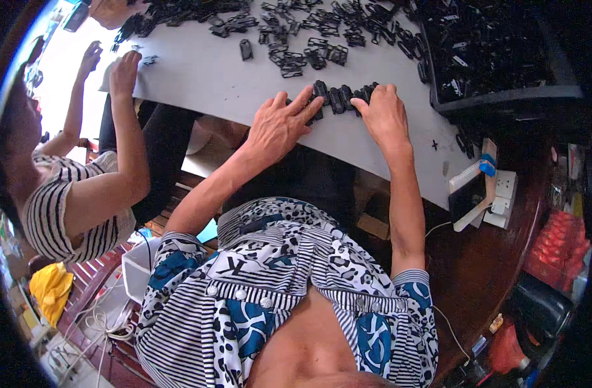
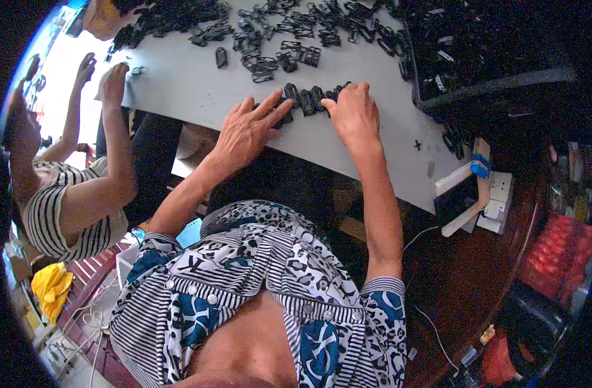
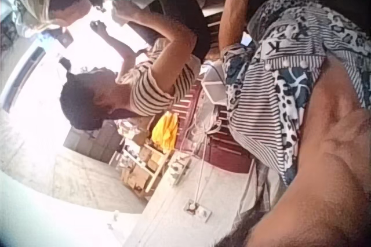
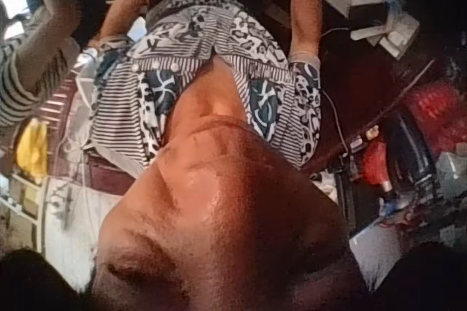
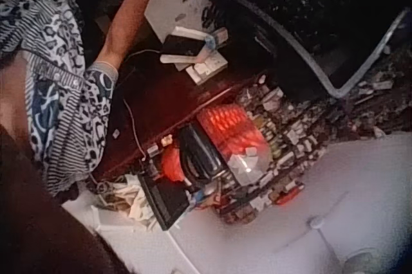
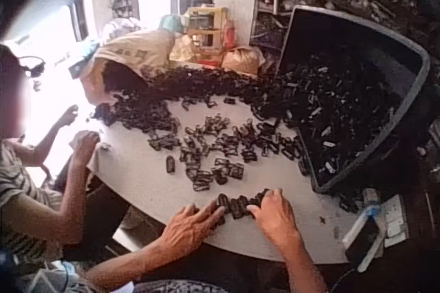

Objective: The person assembles small black plastic and metal components by hand at a table.

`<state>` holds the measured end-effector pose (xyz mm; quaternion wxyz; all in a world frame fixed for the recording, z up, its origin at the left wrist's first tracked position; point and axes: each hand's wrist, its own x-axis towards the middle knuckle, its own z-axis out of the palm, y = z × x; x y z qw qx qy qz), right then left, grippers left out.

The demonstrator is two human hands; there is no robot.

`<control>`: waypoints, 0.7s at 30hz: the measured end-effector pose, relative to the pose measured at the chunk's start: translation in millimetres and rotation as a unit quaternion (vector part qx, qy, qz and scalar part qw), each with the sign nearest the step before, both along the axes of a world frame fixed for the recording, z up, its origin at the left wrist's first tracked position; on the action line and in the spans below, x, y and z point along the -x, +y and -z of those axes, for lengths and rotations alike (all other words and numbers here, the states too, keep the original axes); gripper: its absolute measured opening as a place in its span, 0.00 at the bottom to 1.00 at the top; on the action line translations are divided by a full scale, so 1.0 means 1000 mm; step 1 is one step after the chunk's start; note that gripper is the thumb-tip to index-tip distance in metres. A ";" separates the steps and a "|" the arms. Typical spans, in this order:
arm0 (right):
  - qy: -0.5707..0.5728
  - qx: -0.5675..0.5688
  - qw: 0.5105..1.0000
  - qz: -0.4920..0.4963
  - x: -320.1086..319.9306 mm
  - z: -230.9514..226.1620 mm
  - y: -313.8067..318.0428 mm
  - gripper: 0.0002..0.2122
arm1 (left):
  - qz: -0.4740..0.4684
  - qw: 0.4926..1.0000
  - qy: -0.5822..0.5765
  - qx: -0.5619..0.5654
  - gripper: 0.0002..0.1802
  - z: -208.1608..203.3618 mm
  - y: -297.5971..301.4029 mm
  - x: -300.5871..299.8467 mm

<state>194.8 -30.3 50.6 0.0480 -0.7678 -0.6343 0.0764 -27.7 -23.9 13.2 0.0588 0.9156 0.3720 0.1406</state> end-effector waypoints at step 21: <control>0.049 -0.068 0.996 -0.020 0.155 0.023 0.042 0.21 | -0.045 0.999 0.027 0.012 0.35 -0.011 0.087 0.156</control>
